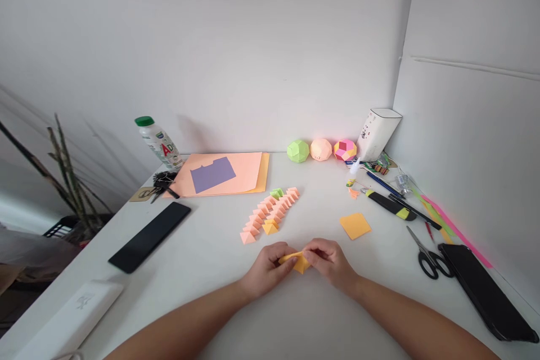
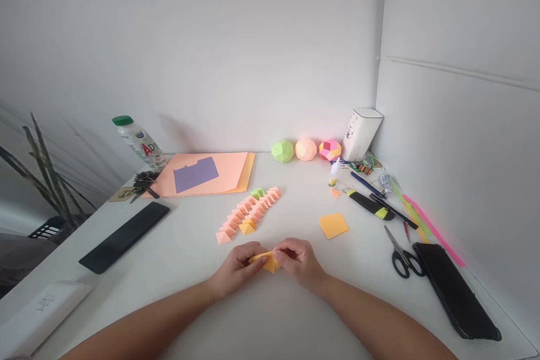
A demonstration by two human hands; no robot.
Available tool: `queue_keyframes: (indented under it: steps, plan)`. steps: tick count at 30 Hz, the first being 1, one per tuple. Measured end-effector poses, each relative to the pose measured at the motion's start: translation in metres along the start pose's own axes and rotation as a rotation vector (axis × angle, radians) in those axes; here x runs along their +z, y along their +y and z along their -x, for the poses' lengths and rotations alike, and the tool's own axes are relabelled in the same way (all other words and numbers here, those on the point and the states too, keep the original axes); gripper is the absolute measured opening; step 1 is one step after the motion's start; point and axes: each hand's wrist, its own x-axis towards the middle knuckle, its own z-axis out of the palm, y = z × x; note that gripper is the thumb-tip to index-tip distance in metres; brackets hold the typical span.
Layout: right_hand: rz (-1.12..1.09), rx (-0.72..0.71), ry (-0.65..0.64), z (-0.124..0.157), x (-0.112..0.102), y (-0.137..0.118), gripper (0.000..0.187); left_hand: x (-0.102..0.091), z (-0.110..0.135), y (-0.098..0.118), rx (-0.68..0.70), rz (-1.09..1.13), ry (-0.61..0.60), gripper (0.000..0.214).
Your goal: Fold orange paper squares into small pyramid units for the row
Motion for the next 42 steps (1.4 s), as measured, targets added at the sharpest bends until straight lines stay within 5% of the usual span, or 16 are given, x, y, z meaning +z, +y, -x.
queue_keyframes:
  steps: [9, 14, 21, 26, 42]
  plan:
    - [-0.071, 0.058, 0.006, 0.002, 0.001, 0.001, 0.021, 0.000, 0.000, -0.002, -0.001, 0.007, -0.011, 0.030]
    - [0.040, -0.063, 0.005, 0.000, 0.002, 0.002, 0.017, 0.001, 0.000, 0.000, -0.008, 0.025, -0.010, 0.029]
    - [-0.020, 0.065, 0.069, 0.001, 0.004, 0.005, 0.022, 0.004, -0.001, -0.001, -0.109, 0.390, 0.025, 0.040]
    - [-0.017, 0.030, 0.044, 0.001, 0.006, 0.010, 0.020, 0.002, -0.003, 0.001, -0.103, 0.485, -0.030, 0.034]
    - [0.142, -0.079, 0.075, 0.001, 0.007, 0.011, 0.025, 0.003, -0.003, -0.002, -0.156, 0.483, 0.014, 0.032]
